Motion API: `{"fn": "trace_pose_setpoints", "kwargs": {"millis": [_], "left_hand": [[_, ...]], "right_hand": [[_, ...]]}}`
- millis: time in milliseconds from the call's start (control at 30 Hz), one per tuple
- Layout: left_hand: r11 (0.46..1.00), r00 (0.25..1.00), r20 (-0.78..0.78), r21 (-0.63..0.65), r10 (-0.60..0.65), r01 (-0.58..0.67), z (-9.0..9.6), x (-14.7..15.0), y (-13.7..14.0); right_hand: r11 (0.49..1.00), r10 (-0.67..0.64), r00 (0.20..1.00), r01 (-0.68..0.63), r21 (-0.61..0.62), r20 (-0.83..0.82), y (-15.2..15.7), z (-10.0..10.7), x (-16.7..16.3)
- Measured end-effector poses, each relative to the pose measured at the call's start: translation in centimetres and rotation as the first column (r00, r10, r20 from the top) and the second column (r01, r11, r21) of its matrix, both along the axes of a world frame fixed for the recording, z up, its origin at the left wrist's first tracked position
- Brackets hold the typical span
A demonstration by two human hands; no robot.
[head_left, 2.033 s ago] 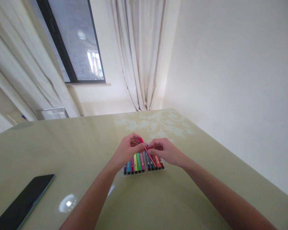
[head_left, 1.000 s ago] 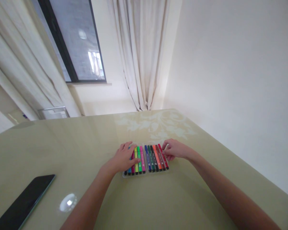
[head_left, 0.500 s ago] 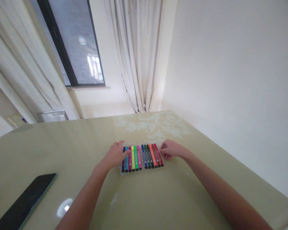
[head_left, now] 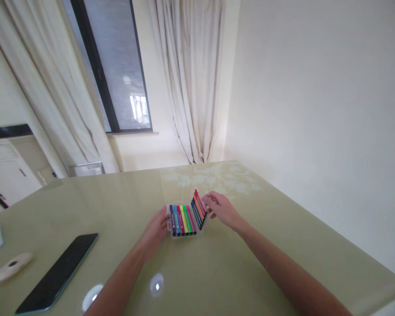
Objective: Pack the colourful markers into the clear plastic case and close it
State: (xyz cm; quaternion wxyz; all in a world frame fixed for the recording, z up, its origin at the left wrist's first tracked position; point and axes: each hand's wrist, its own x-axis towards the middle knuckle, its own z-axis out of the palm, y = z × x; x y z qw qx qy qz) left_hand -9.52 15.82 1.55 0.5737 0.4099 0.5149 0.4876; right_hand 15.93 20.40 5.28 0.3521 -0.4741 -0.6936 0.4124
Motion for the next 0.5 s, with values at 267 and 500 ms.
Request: {"fn": "trace_pose_setpoints", "kwargs": {"millis": [267, 500], "left_hand": [[0.997, 0.997, 0.017, -0.008, -0.08, 0.08, -0.8, 0.8, -2.5], [0.949, 0.919, -0.312, 0.274, 0.24, -0.155, 0.1, -0.7, -2.8]], "right_hand": [[0.855, 0.189, 0.895, -0.353, 0.381, 0.404, -3.6, -1.9, -6.3], [0.804, 0.258, 0.929, -0.359, 0.475, 0.265, -4.0, -3.4, -5.9]]}}
